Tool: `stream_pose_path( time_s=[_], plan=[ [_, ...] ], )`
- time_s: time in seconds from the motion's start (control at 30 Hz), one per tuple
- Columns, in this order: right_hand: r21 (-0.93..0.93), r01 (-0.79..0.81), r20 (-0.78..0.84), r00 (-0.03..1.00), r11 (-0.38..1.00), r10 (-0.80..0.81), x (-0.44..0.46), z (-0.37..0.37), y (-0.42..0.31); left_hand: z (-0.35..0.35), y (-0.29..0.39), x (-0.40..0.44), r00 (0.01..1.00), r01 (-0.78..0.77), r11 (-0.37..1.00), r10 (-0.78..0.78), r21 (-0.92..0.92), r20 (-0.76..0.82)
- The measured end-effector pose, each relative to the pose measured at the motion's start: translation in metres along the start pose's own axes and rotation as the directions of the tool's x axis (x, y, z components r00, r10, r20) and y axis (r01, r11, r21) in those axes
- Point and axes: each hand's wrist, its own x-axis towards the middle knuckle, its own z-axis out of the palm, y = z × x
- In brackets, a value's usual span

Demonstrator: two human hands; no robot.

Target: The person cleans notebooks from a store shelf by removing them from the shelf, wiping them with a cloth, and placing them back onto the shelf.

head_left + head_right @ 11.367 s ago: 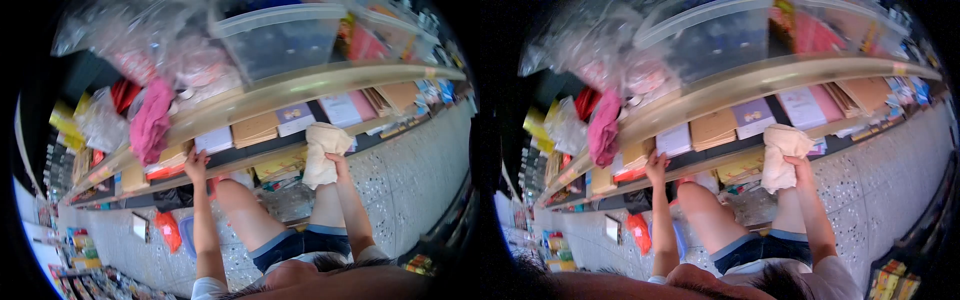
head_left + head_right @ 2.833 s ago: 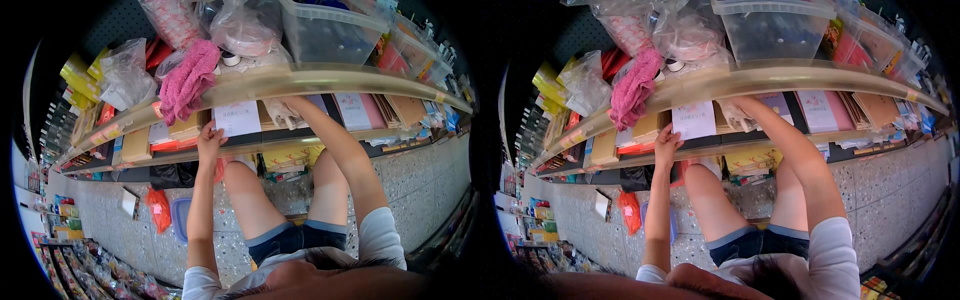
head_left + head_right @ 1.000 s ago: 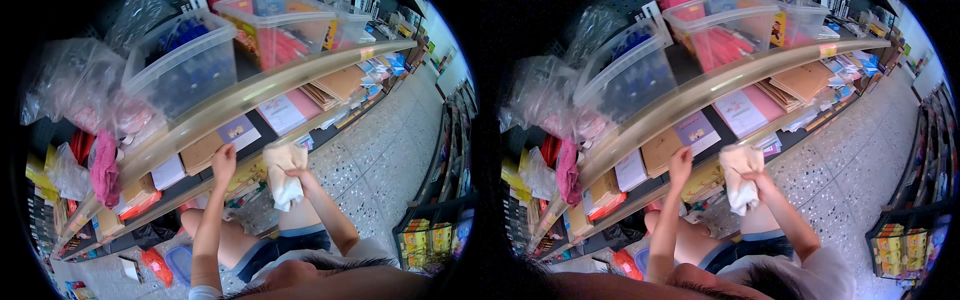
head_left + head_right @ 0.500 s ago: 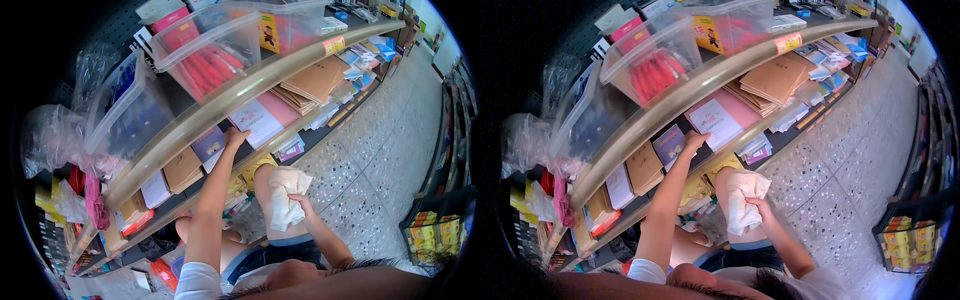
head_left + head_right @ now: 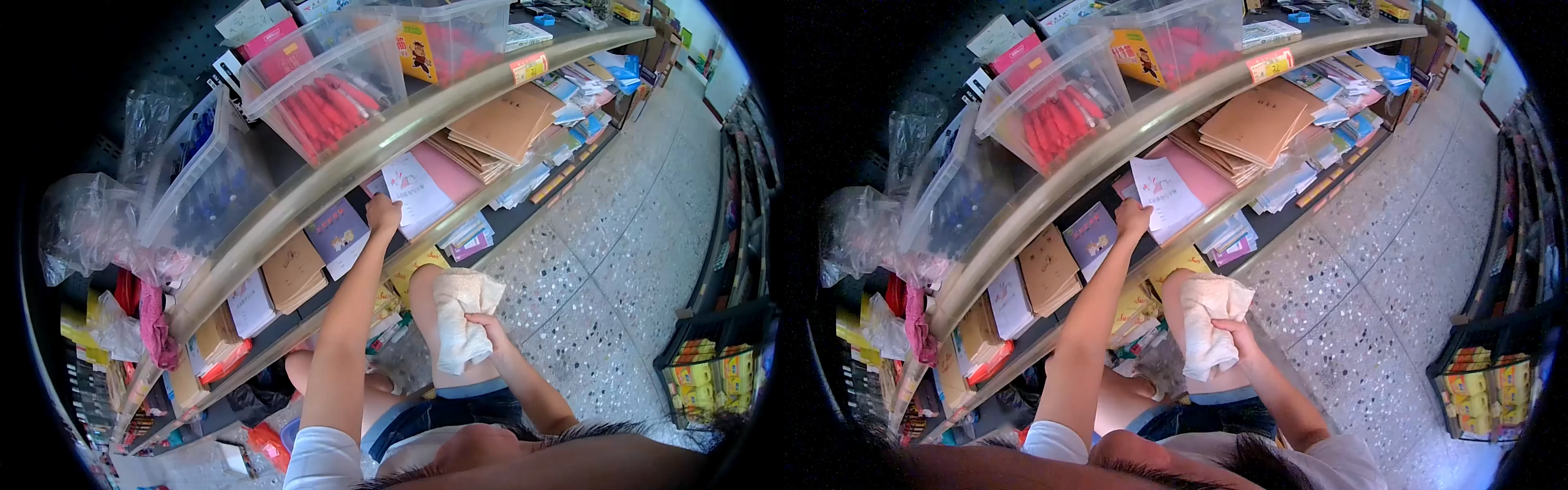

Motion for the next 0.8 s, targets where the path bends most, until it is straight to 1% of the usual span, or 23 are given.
stream_pose_path(
  time_s=[0.03, 0.07, 0.1, 0.13, 0.17, 0.23, 0.3, 0.37, 0.4, 0.43, 0.47, 0.5, 0.53, 0.6, 0.63, 0.67, 0.77, 0.8],
  plan=[
    [-0.012, 0.031, 0.000, 1.000, 0.999, -0.031, -0.003, 0.004, 0.000, -0.004, 0.002, -0.006, 0.998, -0.042, 0.997, 0.040, -0.059, -0.041],
    [-0.081, 0.102, -0.033, 0.994, 0.991, -0.105, -0.007, 0.006, -0.002, -0.008, 0.002, -0.013, 0.994, -0.084, 0.990, 0.075, -0.115, -0.082],
    [-0.151, 0.169, -0.061, 0.982, 0.974, -0.180, -0.015, 0.016, -0.009, -0.017, 0.006, -0.028, 0.997, -0.055, 0.946, 0.034, -0.319, -0.071],
    [-0.218, 0.231, -0.084, 0.963, 0.948, -0.254, -0.023, 0.026, -0.015, -0.027, 0.010, -0.049, 0.999, -0.023, 0.863, -0.003, -0.505, -0.050],
    [-0.217, 0.310, -0.099, 0.936, 0.926, -0.337, -0.033, 0.038, -0.021, -0.033, 0.008, -0.070, 0.999, 0.012, 0.743, -0.035, -0.669, -0.020],
    [-0.221, 0.463, -0.135, 0.857, 0.859, -0.497, -0.051, 0.055, -0.040, -0.035, -0.013, -0.111, 0.999, -0.054, 0.777, 0.044, -0.628, -0.032],
    [-0.080, 0.497, -0.017, 0.866, 0.864, -0.499, -0.063, 0.048, -0.066, -0.065, 0.002, -0.173, 0.987, 0.120, 0.595, 0.017, -0.795, 0.161],
    [-0.338, 0.637, -0.098, 0.708, 0.693, -0.699, -0.075, 0.059, -0.078, -0.048, -0.021, -0.216, 0.938, 0.304, 0.439, 0.019, -0.845, 0.347],
    [-0.472, 0.660, -0.113, 0.612, 0.585, -0.782, -0.082, 0.062, -0.082, -0.041, -0.031, -0.234, 0.909, 0.365, 0.443, 0.022, -0.819, 0.416],
    [-0.679, 0.624, 0.038, 0.556, 0.387, -0.831, -0.086, 0.063, -0.082, -0.035, -0.040, -0.248, 0.877, 0.418, 0.447, 0.028, -0.791, 0.479],
    [-0.820, 0.553, 0.201, 0.524, 0.150, -0.828, -0.089, 0.065, -0.079, -0.029, -0.048, -0.262, 0.842, 0.469, 0.452, 0.032, -0.759, 0.538],
    [-0.881, 0.459, 0.366, 0.516, -0.110, -0.775, -0.088, 0.069, -0.076, -0.023, -0.057, -0.273, 0.821, 0.495, 0.456, 0.033, -0.740, 0.569],
    [-0.761, 0.399, 0.649, 0.473, -0.512, -0.597, -0.082, 0.078, -0.072, -0.017, -0.063, -0.282, 0.802, 0.518, 0.462, 0.033, -0.720, 0.597],
    [-0.642, 0.463, 0.745, 0.565, -0.611, -0.355, -0.073, 0.094, -0.035, -0.013, -0.071, -0.296, 0.776, 0.548, 0.471, 0.022, -0.691, 0.631],
    [-0.513, 0.451, 0.788, 0.585, -0.730, -0.192, -0.064, 0.088, -0.014, -0.013, -0.069, -0.299, 0.846, 0.440, 0.496, 0.051, -0.749, 0.530],
    [-0.361, 0.446, 0.798, 0.603, -0.819, -0.023, -0.053, 0.079, 0.004, -0.014, -0.065, -0.301, 0.904, 0.322, 0.517, 0.081, -0.793, 0.419],
    [-0.212, 0.302, 0.801, 0.599, -0.929, 0.012, -0.031, 0.075, 0.029, 0.003, -0.083, -0.312, 0.911, 0.346, 0.477, 0.033, -0.808, 0.410],
    [-0.222, 0.223, 0.812, 0.582, -0.949, -0.053, -0.012, 0.061, 0.024, 0.008, -0.093, -0.314, 0.861, 0.441, 0.453, 0.031, -0.775, 0.508]
  ],
)
